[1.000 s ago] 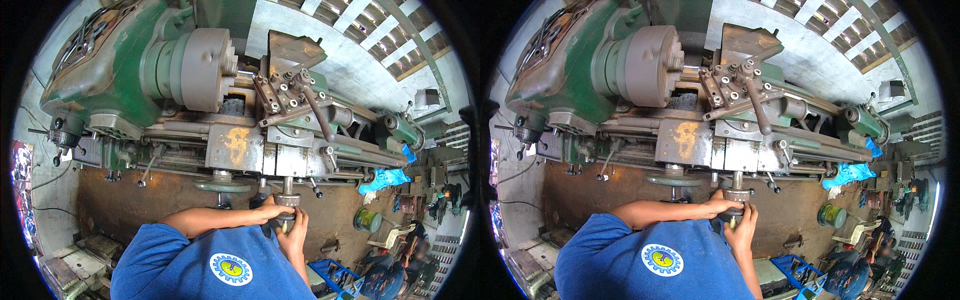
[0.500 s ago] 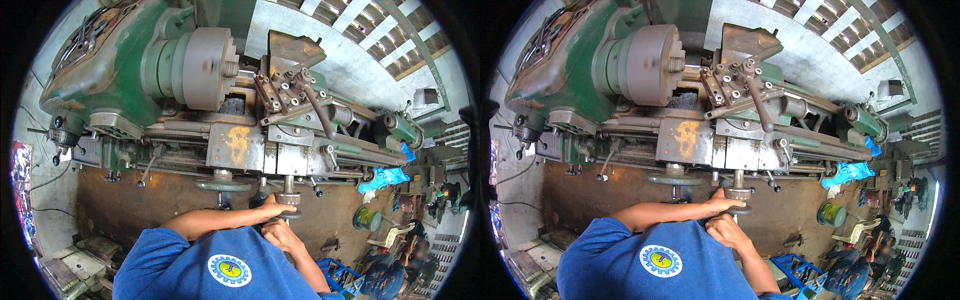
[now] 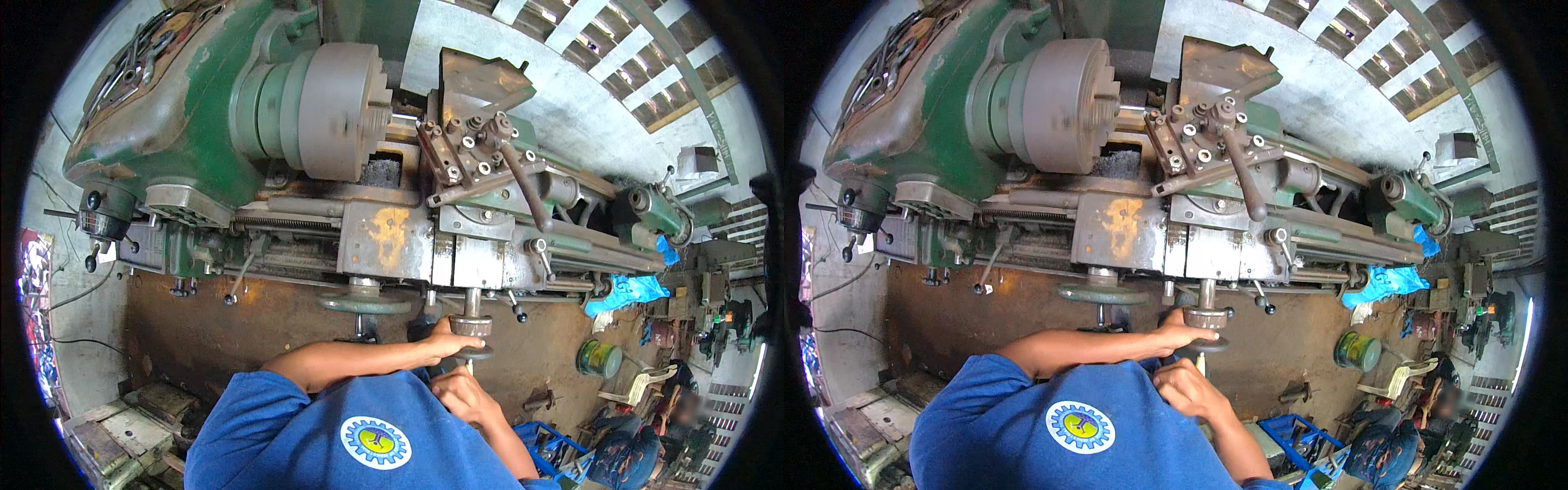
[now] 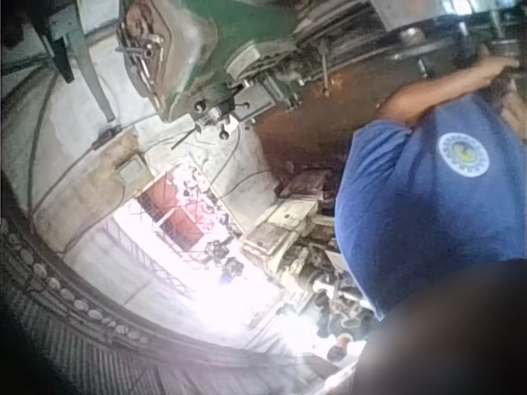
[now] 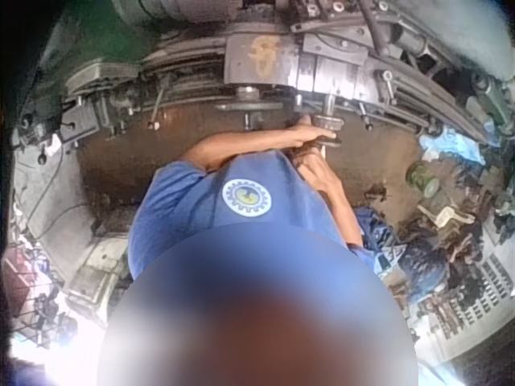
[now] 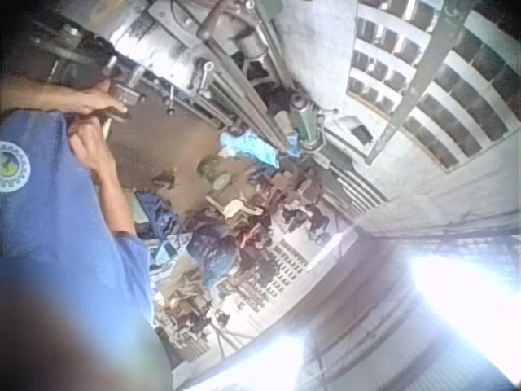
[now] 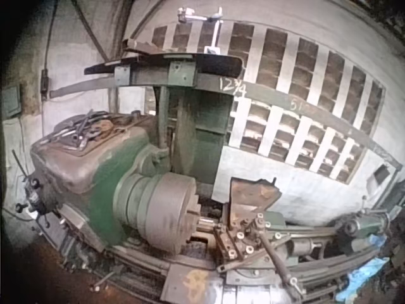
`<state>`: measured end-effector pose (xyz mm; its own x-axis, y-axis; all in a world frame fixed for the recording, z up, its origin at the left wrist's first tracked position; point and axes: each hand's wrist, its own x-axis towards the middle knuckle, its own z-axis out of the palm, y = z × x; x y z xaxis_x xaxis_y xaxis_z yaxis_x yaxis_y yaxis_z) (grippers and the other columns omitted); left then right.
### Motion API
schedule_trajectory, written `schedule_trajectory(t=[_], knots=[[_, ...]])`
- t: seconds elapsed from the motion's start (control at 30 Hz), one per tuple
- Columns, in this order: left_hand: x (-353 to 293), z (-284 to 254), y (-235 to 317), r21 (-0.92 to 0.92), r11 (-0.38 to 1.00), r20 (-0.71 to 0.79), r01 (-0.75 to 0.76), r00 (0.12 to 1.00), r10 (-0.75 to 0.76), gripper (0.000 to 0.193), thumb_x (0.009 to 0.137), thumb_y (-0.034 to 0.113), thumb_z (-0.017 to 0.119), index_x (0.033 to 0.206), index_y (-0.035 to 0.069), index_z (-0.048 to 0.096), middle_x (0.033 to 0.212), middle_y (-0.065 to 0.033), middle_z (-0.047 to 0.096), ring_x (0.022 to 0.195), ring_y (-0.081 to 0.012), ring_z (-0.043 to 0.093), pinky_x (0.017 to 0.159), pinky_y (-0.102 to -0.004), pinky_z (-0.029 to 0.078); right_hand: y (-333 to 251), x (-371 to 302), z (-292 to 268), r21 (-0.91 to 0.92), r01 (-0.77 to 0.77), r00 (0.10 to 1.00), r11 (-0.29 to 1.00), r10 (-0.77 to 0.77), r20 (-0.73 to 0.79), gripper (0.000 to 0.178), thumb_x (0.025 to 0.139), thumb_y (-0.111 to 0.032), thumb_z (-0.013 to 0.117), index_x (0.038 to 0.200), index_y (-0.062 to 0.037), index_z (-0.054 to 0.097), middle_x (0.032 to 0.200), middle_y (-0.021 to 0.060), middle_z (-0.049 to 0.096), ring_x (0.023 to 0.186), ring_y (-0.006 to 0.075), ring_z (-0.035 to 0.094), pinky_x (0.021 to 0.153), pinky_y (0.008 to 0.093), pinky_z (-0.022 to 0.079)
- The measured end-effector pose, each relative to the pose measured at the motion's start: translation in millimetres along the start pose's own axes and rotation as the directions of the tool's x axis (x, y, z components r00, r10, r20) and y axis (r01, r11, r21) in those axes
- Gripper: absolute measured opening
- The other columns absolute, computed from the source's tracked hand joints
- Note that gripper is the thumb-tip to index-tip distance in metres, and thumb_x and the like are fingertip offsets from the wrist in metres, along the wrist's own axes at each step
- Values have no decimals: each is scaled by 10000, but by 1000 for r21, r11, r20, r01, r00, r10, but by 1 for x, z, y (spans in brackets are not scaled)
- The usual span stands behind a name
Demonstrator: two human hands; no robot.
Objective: The person walks to a green metal lathe and turns its handwheels to move the carriage and tool post. The person adjusts the machine's position while the chuck rotates, performing setup or machining actions.
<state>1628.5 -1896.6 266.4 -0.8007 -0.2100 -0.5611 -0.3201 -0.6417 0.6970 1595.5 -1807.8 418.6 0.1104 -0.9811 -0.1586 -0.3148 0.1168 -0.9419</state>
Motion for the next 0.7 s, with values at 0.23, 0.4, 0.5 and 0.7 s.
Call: schedule_trajectory(t=[0.23, 0.4, 0.5, 0.7], knots=[[-22, -45, 28, 347, 937, 143, 53, 984, -108, 1080, 681, 423, 945, 1490, 5, 365, 1390, -219, 570, 1266, -287, 574, 1102, -371, 443, 55, -43, -18, 442, 208, 691, 873, 188, -698, 415, 893, -296, 500, 560, -99, 350, 512, 26, 371, 438, 161, 298, 452, 348, 243], [-82, -115, 62, 730, 577, 99, -366, 892, 441, 421, 763, 246, 866, 1074, 44, 668, 981, -125, 714, 1013, -278, 686, 913, -395, 527, 166, -60, -19, 605, -247, 208, 757, 651, -730, 317, 999, -275, 459, 763, -69, 508, 650, 33, 488, 581, 134, 445, 540, 302, 347], [-104, -140, 66, 903, 266, 16, -336, 647, 762, 222, 842, 235, 780, 864, 49, 661, 814, -81, 656, 837, -289, 645, 779, -445, 493, 224, -39, -12, 482, -506, 142, 715, 621, -771, 323, 1038, -314, 507, 1086, 3, 546, 1133, 209, 648, 785, 267, 673, 722, 391, 538], [-101, -154, 64, 953, 297, -252, 58, 695, 673, 463, 805, 514, 761, 765, 56, 701, 720, -123, 671, 695, -339, 675, 671, -456, 528, 262, -4, -30, 294, -647, 286, 703, 581, -762, 438, 1013, -384, 543, 1026, 30, 685, 867, 284, 695, 839, 452, 693, 787, 505, 522]])
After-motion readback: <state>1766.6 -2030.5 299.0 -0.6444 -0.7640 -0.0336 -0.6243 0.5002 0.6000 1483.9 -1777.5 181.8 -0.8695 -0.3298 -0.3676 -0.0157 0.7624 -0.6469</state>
